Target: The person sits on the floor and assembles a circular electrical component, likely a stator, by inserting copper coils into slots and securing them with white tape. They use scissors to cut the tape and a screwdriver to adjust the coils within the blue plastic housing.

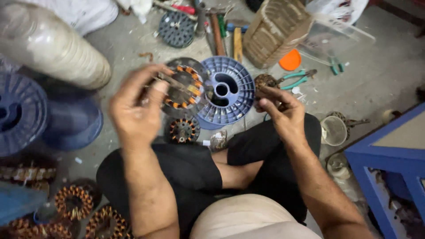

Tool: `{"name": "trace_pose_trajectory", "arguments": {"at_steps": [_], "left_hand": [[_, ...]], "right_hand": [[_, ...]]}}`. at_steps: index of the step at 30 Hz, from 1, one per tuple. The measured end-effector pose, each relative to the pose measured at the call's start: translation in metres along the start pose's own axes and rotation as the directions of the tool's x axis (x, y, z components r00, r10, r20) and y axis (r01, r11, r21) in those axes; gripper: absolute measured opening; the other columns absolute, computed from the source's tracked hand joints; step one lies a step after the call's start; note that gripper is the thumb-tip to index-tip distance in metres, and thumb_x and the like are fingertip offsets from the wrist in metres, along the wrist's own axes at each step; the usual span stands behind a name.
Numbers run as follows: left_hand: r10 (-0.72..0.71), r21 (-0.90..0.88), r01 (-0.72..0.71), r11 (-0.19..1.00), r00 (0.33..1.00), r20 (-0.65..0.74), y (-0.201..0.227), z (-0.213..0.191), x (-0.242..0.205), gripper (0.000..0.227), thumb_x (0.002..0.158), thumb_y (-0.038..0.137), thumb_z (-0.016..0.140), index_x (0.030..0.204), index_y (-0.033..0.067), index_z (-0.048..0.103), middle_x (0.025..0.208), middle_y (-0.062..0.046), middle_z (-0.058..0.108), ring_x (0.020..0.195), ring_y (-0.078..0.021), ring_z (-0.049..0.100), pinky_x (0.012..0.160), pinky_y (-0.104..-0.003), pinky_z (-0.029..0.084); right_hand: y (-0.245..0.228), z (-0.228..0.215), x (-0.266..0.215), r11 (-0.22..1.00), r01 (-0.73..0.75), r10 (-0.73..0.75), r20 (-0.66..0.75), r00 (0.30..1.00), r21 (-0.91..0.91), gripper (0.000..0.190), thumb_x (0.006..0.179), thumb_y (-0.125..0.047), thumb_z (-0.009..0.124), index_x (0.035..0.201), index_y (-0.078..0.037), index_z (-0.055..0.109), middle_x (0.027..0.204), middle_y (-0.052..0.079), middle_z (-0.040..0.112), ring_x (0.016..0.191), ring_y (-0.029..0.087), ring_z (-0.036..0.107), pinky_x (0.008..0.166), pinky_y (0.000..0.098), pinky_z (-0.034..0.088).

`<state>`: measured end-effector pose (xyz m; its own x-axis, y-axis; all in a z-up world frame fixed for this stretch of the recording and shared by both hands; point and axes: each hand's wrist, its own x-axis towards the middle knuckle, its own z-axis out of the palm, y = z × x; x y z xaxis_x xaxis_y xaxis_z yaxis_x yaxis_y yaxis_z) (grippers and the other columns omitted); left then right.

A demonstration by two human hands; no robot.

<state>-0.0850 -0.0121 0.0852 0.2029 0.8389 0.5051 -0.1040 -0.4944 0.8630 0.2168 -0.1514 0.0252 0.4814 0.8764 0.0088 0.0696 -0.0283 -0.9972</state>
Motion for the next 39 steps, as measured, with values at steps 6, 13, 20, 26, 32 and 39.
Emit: {"name": "trace_pose_trajectory", "arguments": {"at_steps": [6,13,20,26,32,39], "left_hand": [[0.039,0.315,0.057,0.947,0.956,-0.290,-0.042,-0.055,-0.007,0.019,0.106,0.005,0.075,0.124,-0.0012,0.073,0.115,-0.011,0.075,0.100,-0.0186,0.074,0.090,-0.029,0.060],[0.066,0.622,0.313,0.717,0.858,-0.509,-0.128,-0.071,-0.025,0.025,0.087,0.006,0.083,0.109,0.0043,0.072,0.104,-0.014,0.077,0.093,-0.0316,0.075,0.083,-0.041,0.059],[-0.155,0.577,0.681,0.451,0.696,-0.701,-0.173,-0.061,-0.036,0.023,0.080,0.009,0.081,0.099,0.0079,0.067,0.095,-0.012,0.075,0.091,-0.0366,0.071,0.080,-0.051,0.054],[-0.223,0.566,0.760,0.320,0.641,-0.734,-0.190,-0.063,-0.036,0.024,0.075,0.012,0.082,0.094,0.0097,0.067,0.094,-0.010,0.075,0.091,-0.0366,0.069,0.078,-0.053,0.053],[-0.319,0.415,0.849,0.328,0.513,-0.797,-0.199,-0.070,-0.037,0.019,0.083,0.012,0.079,0.100,0.0109,0.069,0.101,-0.011,0.075,0.098,-0.0337,0.072,0.085,-0.047,0.057],[0.195,0.747,0.423,0.514,0.790,-0.581,-0.175,-0.089,-0.031,0.039,0.072,0.010,0.088,0.105,0.0029,0.069,0.100,-0.017,0.073,0.091,-0.0380,0.071,0.081,-0.048,0.056]], "right_hand": [[0.051,-0.006,-0.021,0.989,-0.116,0.109,-0.081,0.991,-0.093,0.023,0.097,-0.005,0.074,0.117,0.005,0.070,0.095,0.008,0.073,0.079,0.014,0.068,0.073,0.0267,0.058],[0.071,0.048,-0.045,0.825,0.268,0.022,0.503,0.864,-0.497,0.031,0.090,-0.012,0.076,0.121,-0.007,0.072,0.104,0.009,0.074,0.089,0.022,0.072,0.077,0.0341,0.057],[0.060,0.130,-0.049,0.556,0.656,-0.081,0.752,0.654,-0.511,0.053,0.086,-0.030,0.075,0.134,-0.011,0.062,0.110,0.015,0.067,0.092,0.036,0.069,0.075,0.0465,0.056],[0.078,0.157,-0.045,0.438,0.707,-0.074,0.761,0.644,-0.556,0.022,0.095,-0.028,0.067,0.111,-0.013,0.065,0.105,0.009,0.068,0.084,0.033,0.071,0.069,0.0475,0.057],[0.083,0.154,-0.034,0.401,0.748,-0.196,0.749,0.633,-0.528,0.020,0.093,-0.021,0.065,0.109,-0.009,0.065,0.106,0.011,0.068,0.075,0.032,0.071,0.063,0.0450,0.056],[0.032,0.144,-0.041,0.342,0.845,-0.385,0.759,0.525,-0.411,0.026,0.092,-0.011,0.068,0.118,-0.008,0.066,0.102,0.010,0.065,0.076,0.028,0.067,0.066,0.0409,0.055]]}}
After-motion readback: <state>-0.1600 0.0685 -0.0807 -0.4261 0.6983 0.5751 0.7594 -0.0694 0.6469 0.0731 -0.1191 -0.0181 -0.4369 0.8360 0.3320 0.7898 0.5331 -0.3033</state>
